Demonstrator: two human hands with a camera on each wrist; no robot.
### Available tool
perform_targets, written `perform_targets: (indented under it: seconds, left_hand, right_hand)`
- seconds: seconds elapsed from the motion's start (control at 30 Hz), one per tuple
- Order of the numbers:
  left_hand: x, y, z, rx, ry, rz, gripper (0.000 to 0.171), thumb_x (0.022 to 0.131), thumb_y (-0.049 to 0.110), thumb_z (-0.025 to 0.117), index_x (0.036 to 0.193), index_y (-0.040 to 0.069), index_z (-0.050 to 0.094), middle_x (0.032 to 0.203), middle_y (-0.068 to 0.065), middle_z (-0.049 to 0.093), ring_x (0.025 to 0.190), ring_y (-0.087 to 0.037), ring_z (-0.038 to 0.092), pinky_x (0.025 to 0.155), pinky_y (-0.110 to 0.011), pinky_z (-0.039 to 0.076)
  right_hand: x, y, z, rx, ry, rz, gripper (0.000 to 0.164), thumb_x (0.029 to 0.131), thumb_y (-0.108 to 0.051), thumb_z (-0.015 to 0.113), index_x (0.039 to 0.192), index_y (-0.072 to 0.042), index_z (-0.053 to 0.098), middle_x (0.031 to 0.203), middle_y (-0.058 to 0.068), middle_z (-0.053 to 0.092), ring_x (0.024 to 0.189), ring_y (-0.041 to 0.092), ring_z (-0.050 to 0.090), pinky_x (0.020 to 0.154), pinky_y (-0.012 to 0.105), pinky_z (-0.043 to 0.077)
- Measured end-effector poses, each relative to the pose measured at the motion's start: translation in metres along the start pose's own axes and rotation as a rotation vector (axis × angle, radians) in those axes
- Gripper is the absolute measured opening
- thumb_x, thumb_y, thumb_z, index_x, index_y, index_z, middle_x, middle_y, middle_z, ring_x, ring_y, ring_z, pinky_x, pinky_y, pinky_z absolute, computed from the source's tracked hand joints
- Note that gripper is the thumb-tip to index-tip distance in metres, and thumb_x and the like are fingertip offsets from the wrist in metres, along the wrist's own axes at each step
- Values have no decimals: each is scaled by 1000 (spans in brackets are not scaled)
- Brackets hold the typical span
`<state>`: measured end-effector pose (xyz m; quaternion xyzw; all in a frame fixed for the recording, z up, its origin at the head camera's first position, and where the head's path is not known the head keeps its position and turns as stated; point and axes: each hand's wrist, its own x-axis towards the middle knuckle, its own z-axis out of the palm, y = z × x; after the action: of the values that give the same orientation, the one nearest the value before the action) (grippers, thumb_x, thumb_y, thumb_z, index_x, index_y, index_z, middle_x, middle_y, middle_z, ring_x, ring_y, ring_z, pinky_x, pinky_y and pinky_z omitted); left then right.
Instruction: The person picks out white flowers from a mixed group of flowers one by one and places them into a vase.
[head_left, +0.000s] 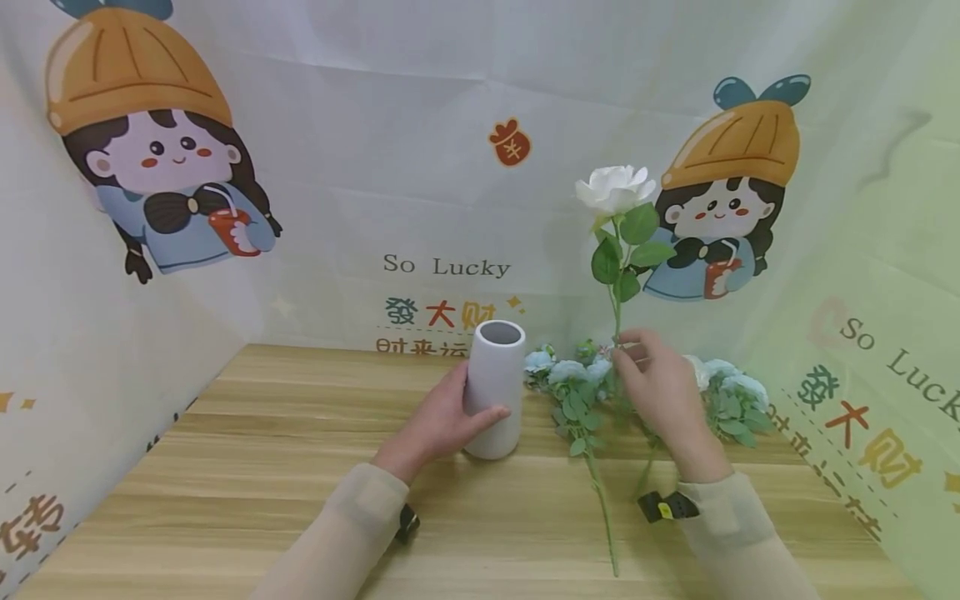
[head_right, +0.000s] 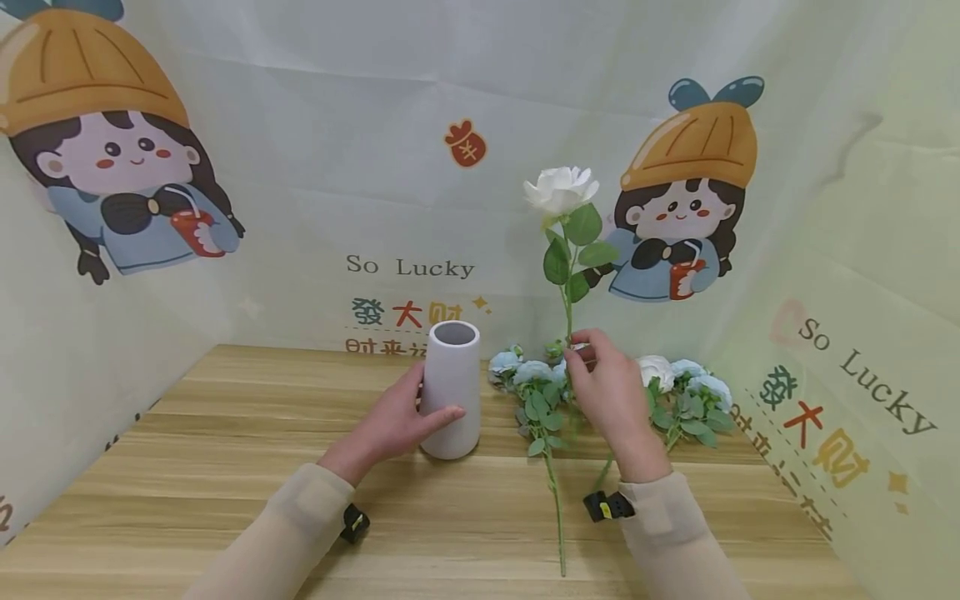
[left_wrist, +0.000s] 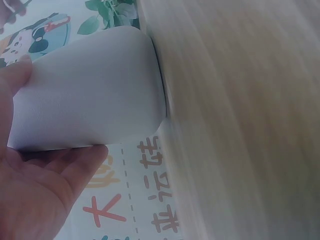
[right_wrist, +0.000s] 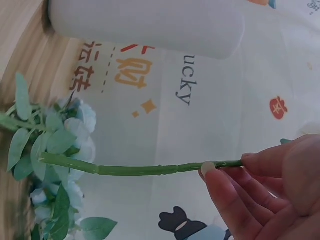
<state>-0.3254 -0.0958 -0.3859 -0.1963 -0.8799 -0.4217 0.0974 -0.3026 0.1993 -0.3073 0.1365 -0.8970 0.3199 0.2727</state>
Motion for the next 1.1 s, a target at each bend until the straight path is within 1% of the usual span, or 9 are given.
perform_targets:
  seconds: [0.17, 0.37, 0.5, 0.63, 0.73, 0.77, 0.87, 0.97, 1.1]
  left_hand:
    - [0, 1, 0, -4, 1, -1, 83, 85, 47, 77, 145, 8, 35, 130, -7, 51, 113, -20, 52, 97, -48, 47]
    - [0, 0, 0, -8, 1, -3, 84, 84, 47, 78, 145, 7, 35, 129, -9, 52, 112, -20, 52, 97, -48, 48]
    - [0, -1, 0, -10, 5, 2, 84, 83, 48, 78, 144, 7, 36, 128, -9, 52, 111, -20, 53, 96, -48, 48]
    - [0, -1, 0, -8, 0, -7, 85, 84, 50, 77, 145, 9, 35, 129, -7, 51, 112, -19, 52, 96, -47, 48]
    - [0, 0, 0, -4, -2, -15, 85, 84, 50, 77, 145, 9, 35, 129, -7, 51, 112, -19, 52, 96, -47, 48]
    - [0, 0, 1, -5, -1, -15, 85, 84, 49, 77, 145, 9, 35, 129, -7, 51, 111, -19, 52, 96, -46, 48]
    - [1, 0, 1, -2, -1, -14, 84, 84, 49, 77, 144, 9, 35, 128, -7, 52, 111, -18, 52, 96, -46, 48]
    - [0, 0, 1, -2, 2, -4, 85, 84, 49, 77, 144, 8, 35, 127, -7, 52, 110, -19, 53, 95, -46, 49]
    - [0, 0, 0, -5, 3, -5, 85, 84, 49, 77, 144, 8, 35, 127, -8, 52, 110, -20, 53, 95, -47, 49]
  right_hand:
    - [3, -12, 1, 44, 43, -33, 28, 101, -24, 59, 123, -7, 62, 97, 11, 71, 77, 22, 66, 58, 44, 57]
    - [9, -27, 4, 95, 85, -70, 28, 100, -23, 60, 122, -7, 63, 96, 12, 71, 72, 19, 67, 55, 40, 58]
    - [14, -39, 5, 121, 120, -85, 26, 100, -23, 61, 120, -7, 65, 92, 8, 72, 65, 15, 65, 55, 38, 56]
    - [17, -49, 5, 170, 185, -85, 24, 100, -25, 63, 119, -10, 65, 91, 3, 72, 60, 10, 63, 52, 31, 53]
    - [19, -56, 5, 263, 264, -99, 21, 99, -24, 64, 116, -12, 67, 92, 1, 73, 67, 7, 65, 52, 22, 55]
    - [17, -64, 2, 303, 292, -106, 18, 99, -21, 65, 114, -11, 67, 93, 3, 73, 70, 7, 65, 53, 19, 55]
    - [12, -83, -4, 399, 374, -167, 13, 98, -8, 65, 109, -3, 67, 96, 11, 72, 80, 14, 67, 58, 14, 56]
    - [7, -103, -11, 467, 415, -221, 12, 95, 5, 63, 107, 5, 64, 98, 20, 70, 84, 23, 67, 62, 15, 57]
    - [7, -108, -10, 557, 437, -262, 13, 94, 10, 62, 106, 9, 62, 101, 22, 68, 86, 29, 66, 64, 17, 58]
